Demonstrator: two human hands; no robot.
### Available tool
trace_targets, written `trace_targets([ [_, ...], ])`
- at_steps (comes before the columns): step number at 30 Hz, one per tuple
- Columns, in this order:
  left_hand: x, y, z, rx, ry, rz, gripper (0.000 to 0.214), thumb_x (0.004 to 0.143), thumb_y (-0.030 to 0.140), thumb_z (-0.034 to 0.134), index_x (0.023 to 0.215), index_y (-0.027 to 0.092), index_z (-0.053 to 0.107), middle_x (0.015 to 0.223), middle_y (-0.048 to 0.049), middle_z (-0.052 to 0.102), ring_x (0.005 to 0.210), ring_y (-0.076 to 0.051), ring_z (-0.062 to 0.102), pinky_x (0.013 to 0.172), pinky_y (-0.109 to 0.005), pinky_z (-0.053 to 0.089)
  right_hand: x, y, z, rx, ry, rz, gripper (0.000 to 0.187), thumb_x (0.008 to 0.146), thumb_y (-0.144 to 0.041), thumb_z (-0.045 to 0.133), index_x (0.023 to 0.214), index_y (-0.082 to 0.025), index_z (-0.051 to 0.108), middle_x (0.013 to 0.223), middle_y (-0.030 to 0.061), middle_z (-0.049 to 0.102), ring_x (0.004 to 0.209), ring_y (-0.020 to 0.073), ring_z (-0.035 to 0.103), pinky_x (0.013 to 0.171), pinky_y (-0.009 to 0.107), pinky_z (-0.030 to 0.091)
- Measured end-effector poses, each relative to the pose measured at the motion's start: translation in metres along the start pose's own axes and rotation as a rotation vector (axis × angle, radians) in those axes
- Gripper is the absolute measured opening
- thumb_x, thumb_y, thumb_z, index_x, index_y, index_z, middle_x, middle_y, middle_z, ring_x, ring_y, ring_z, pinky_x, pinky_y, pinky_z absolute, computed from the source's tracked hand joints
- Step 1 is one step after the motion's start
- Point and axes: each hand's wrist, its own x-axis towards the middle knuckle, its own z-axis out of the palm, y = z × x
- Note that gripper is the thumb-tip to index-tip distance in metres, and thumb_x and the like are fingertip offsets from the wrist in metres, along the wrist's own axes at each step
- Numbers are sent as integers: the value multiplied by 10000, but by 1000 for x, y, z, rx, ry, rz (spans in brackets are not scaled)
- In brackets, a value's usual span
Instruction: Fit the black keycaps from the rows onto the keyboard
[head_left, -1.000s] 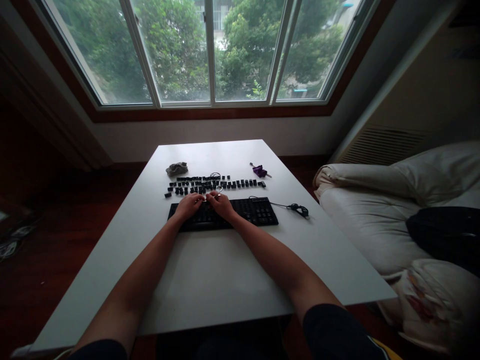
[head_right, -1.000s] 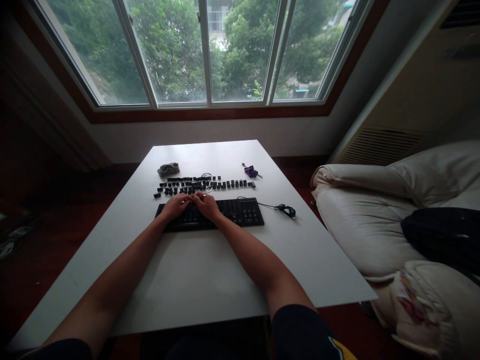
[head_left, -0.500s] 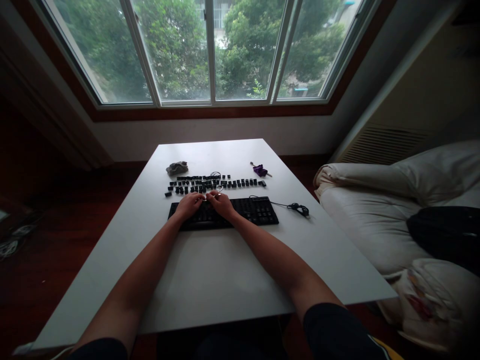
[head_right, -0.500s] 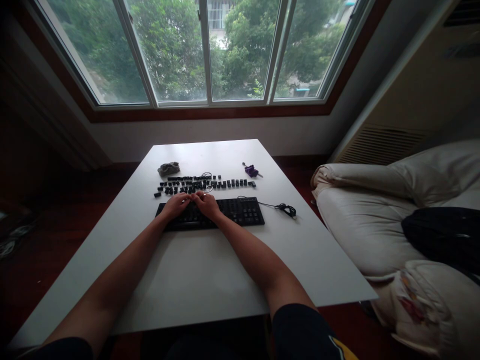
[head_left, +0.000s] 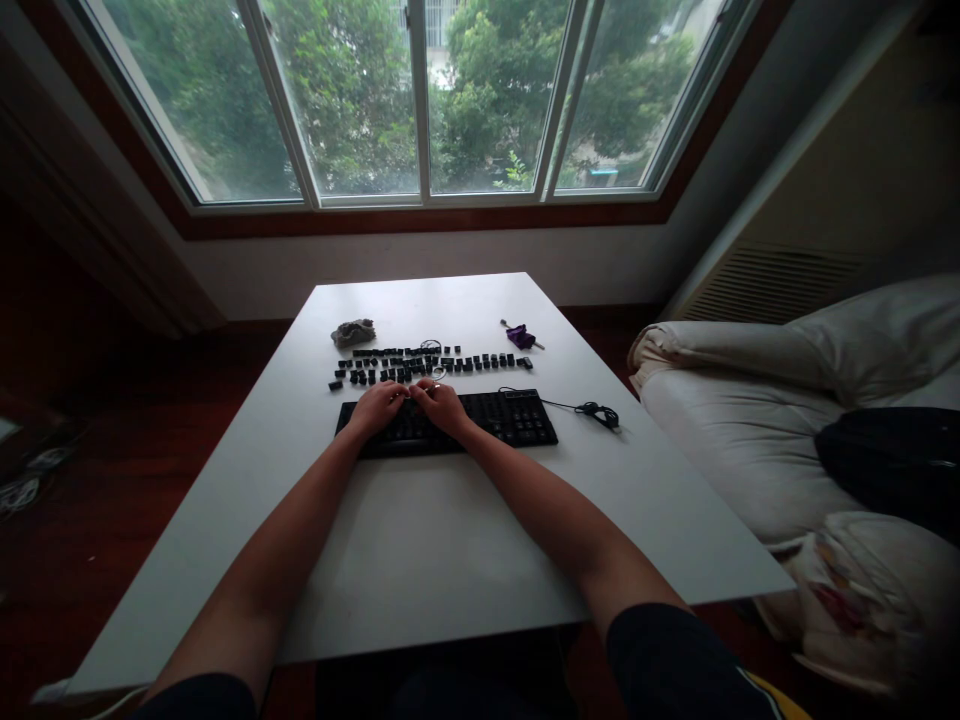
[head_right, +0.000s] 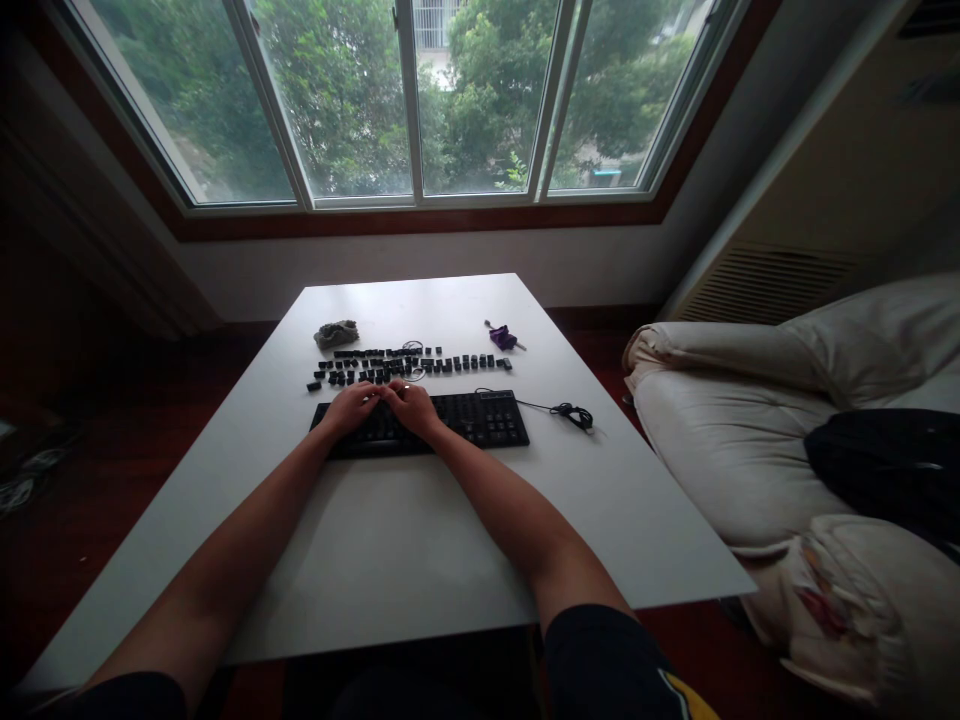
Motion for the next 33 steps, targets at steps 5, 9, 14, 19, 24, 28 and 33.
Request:
trace_targets([
  [5, 0, 0, 0, -4, -3, 4, 252, 949, 278, 522, 1078, 249, 736, 1020, -59, 697, 965, -220, 623, 845, -326, 478, -1, -3, 0, -5, -1, 15, 377, 949, -528, 502, 867, -205, 678, 651, -14, 643, 639, 156, 597, 633, 249, 402],
  [9, 0, -2, 1, 5, -5, 13, 249, 947, 272, 519, 1072, 247, 733, 1016, -58, 694, 966, -222, 623, 847, -330, 479, -1, -4, 0, -6, 3, 23, 379, 947, -532, 502, 862, -208, 678, 644, -14, 637, 638, 158, 596, 631, 250, 399],
  [14, 0, -2, 1, 12, -5, 9, 249, 948, 275, 509, 1059, 245, 730, 1006, -58, 688, 963, -222, 622, 832, -327, 476, -1, -5, 0, -13, 4, 17, 392, 947, -541, 498, 858, -204, 678, 656, -13, 643, 644, 156, 595, 632, 249, 400],
  [19, 0, -1, 0, 8, -1, 11, 261, 950, 282, 502, 1070, 240, 730, 1015, -58, 691, 962, -220, 624, 842, -327, 479, -1, -4, -1, -21, -7, 12, 388, 953, -531, 496, 870, -201, 682, 655, -14, 652, 646, 153, 599, 643, 249, 402],
  [24, 0, 1, -1, 11, -3, 6, 259, 952, 288, 504, 1069, 241, 730, 1010, -59, 691, 964, -220, 624, 838, -323, 478, -1, -4, -1, -10, -3, -10, 380, 955, -522, 496, 861, -205, 683, 655, -14, 650, 646, 153, 605, 640, 248, 404],
  [28, 0, 1, -1, 2, -4, -2, 253, 950, 291, 513, 1063, 248, 735, 1002, -58, 691, 964, -222, 624, 841, -328, 479, -2, -5, -1, -18, -4, 13, 381, 954, -528, 495, 866, -210, 684, 668, -12, 657, 648, 158, 605, 641, 250, 411],
  [33, 1, 1, -1, -11, -7, -8, 250, 950, 291, 517, 1062, 246, 736, 1020, -59, 693, 972, -221, 623, 854, -328, 480, -2, -6, -2, -30, -3, 19, 380, 949, -531, 503, 866, -208, 686, 649, -14, 646, 647, 160, 598, 645, 250, 411],
])
